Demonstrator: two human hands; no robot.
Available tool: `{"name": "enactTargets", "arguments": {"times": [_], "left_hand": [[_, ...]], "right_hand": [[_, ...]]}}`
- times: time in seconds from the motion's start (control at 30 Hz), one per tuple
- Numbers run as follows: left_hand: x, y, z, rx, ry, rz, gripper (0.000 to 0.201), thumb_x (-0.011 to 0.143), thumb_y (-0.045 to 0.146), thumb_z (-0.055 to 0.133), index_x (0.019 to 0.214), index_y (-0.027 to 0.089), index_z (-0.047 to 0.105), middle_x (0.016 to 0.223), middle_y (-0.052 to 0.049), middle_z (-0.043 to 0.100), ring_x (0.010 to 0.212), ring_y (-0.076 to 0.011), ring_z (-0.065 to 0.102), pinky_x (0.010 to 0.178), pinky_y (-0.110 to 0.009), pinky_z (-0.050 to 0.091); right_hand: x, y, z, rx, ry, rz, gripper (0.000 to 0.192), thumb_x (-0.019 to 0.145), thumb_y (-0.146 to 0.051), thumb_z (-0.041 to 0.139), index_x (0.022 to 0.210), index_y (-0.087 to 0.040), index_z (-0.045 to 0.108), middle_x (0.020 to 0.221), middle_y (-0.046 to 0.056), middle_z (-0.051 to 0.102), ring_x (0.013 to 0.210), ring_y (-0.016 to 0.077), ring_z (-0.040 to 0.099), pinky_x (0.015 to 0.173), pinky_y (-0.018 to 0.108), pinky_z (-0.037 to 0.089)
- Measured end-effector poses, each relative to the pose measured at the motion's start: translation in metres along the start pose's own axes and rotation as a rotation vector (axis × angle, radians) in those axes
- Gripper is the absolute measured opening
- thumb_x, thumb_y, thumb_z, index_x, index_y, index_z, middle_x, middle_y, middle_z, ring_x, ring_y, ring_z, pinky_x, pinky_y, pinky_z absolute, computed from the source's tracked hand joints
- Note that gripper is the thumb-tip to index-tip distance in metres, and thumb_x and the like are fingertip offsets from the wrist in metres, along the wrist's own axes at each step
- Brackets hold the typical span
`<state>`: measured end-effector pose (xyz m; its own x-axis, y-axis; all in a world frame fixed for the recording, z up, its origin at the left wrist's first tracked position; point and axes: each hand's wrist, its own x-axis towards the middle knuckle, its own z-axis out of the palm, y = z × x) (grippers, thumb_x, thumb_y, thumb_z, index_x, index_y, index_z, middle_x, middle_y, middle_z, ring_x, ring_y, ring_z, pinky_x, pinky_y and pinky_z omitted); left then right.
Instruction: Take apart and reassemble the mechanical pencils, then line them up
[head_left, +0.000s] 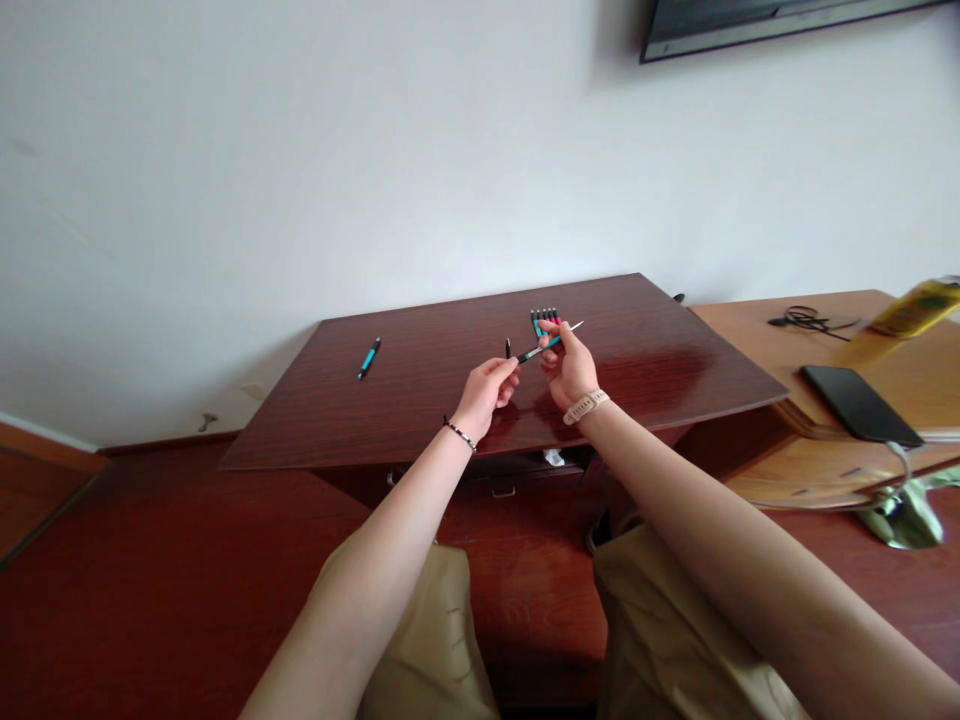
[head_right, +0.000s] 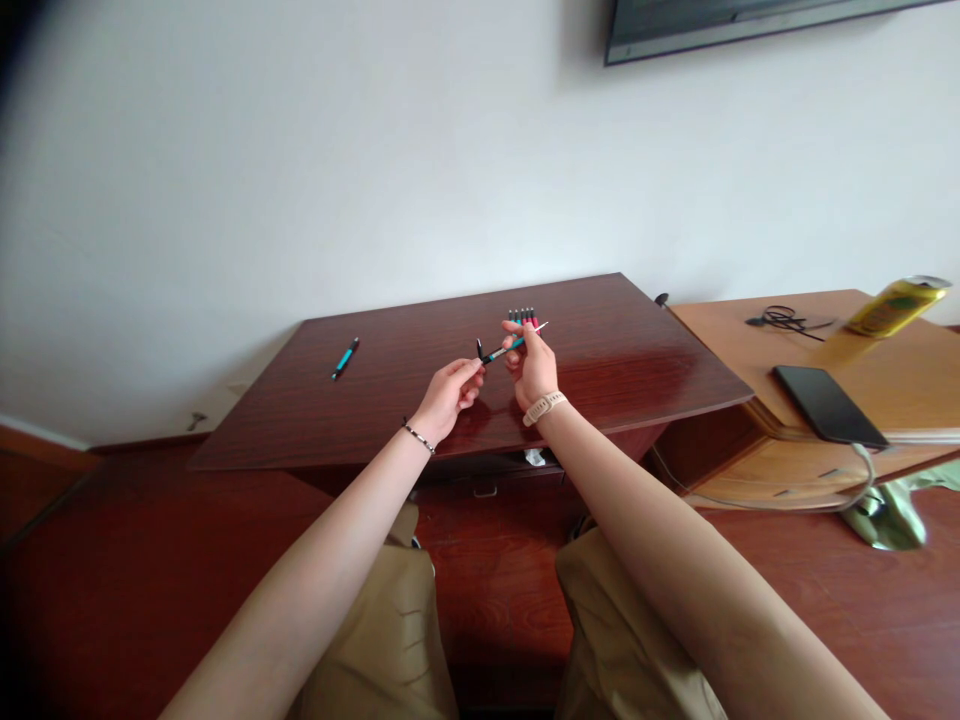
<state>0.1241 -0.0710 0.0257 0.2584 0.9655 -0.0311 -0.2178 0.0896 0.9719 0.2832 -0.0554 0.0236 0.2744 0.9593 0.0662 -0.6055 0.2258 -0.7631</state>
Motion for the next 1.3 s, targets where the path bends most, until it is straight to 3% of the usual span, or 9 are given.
{"name": "enactTargets", "arguments": {"times": [0.27,1.03,1.3], "left_hand": [[0.0031,-0.0044,-0.0034,-0.029,-0.003,-0.038,0.045,0.088,0.058,0.077,0.080,0.015,0.068,0.071,-0.003,0.060,0.047,-0.0050,0.039,0.045,-0.023,0.014],[0.0038,-0.0045,-0.0047,-0.010,-0.023,0.016,0.033,0.080,0.040,0.088,0.086,0.015,0.068,0.076,0.000,0.060,0.052,-0.0038,0.042,0.045,-0.019,0.017],[0.0034,-0.0039,-0.0019,-0.039,-0.020,-0.038,0.044,0.090,0.056,0.079,0.085,0.013,0.069,0.074,-0.002,0.060,0.050,-0.0044,0.042,0.044,-0.020,0.017]], "right_hand": [[0.0027,0.0005,-0.0015,0.010,-0.004,-0.009,0.034,0.094,-0.058,0.076,0.096,-0.024,0.076,0.074,-0.003,0.062,0.050,0.0063,0.039,0.044,0.023,0.033],[0.0035,0.0015,-0.0025,0.068,-0.005,0.001,0.030,0.092,-0.053,0.080,0.095,-0.023,0.078,0.075,-0.003,0.062,0.051,0.0049,0.038,0.044,0.021,0.032],[0.0035,0.0022,-0.0024,0.074,-0.004,0.008,0.031,0.093,-0.052,0.078,0.096,-0.021,0.078,0.074,-0.003,0.062,0.051,0.0045,0.039,0.045,0.021,0.032]]}}
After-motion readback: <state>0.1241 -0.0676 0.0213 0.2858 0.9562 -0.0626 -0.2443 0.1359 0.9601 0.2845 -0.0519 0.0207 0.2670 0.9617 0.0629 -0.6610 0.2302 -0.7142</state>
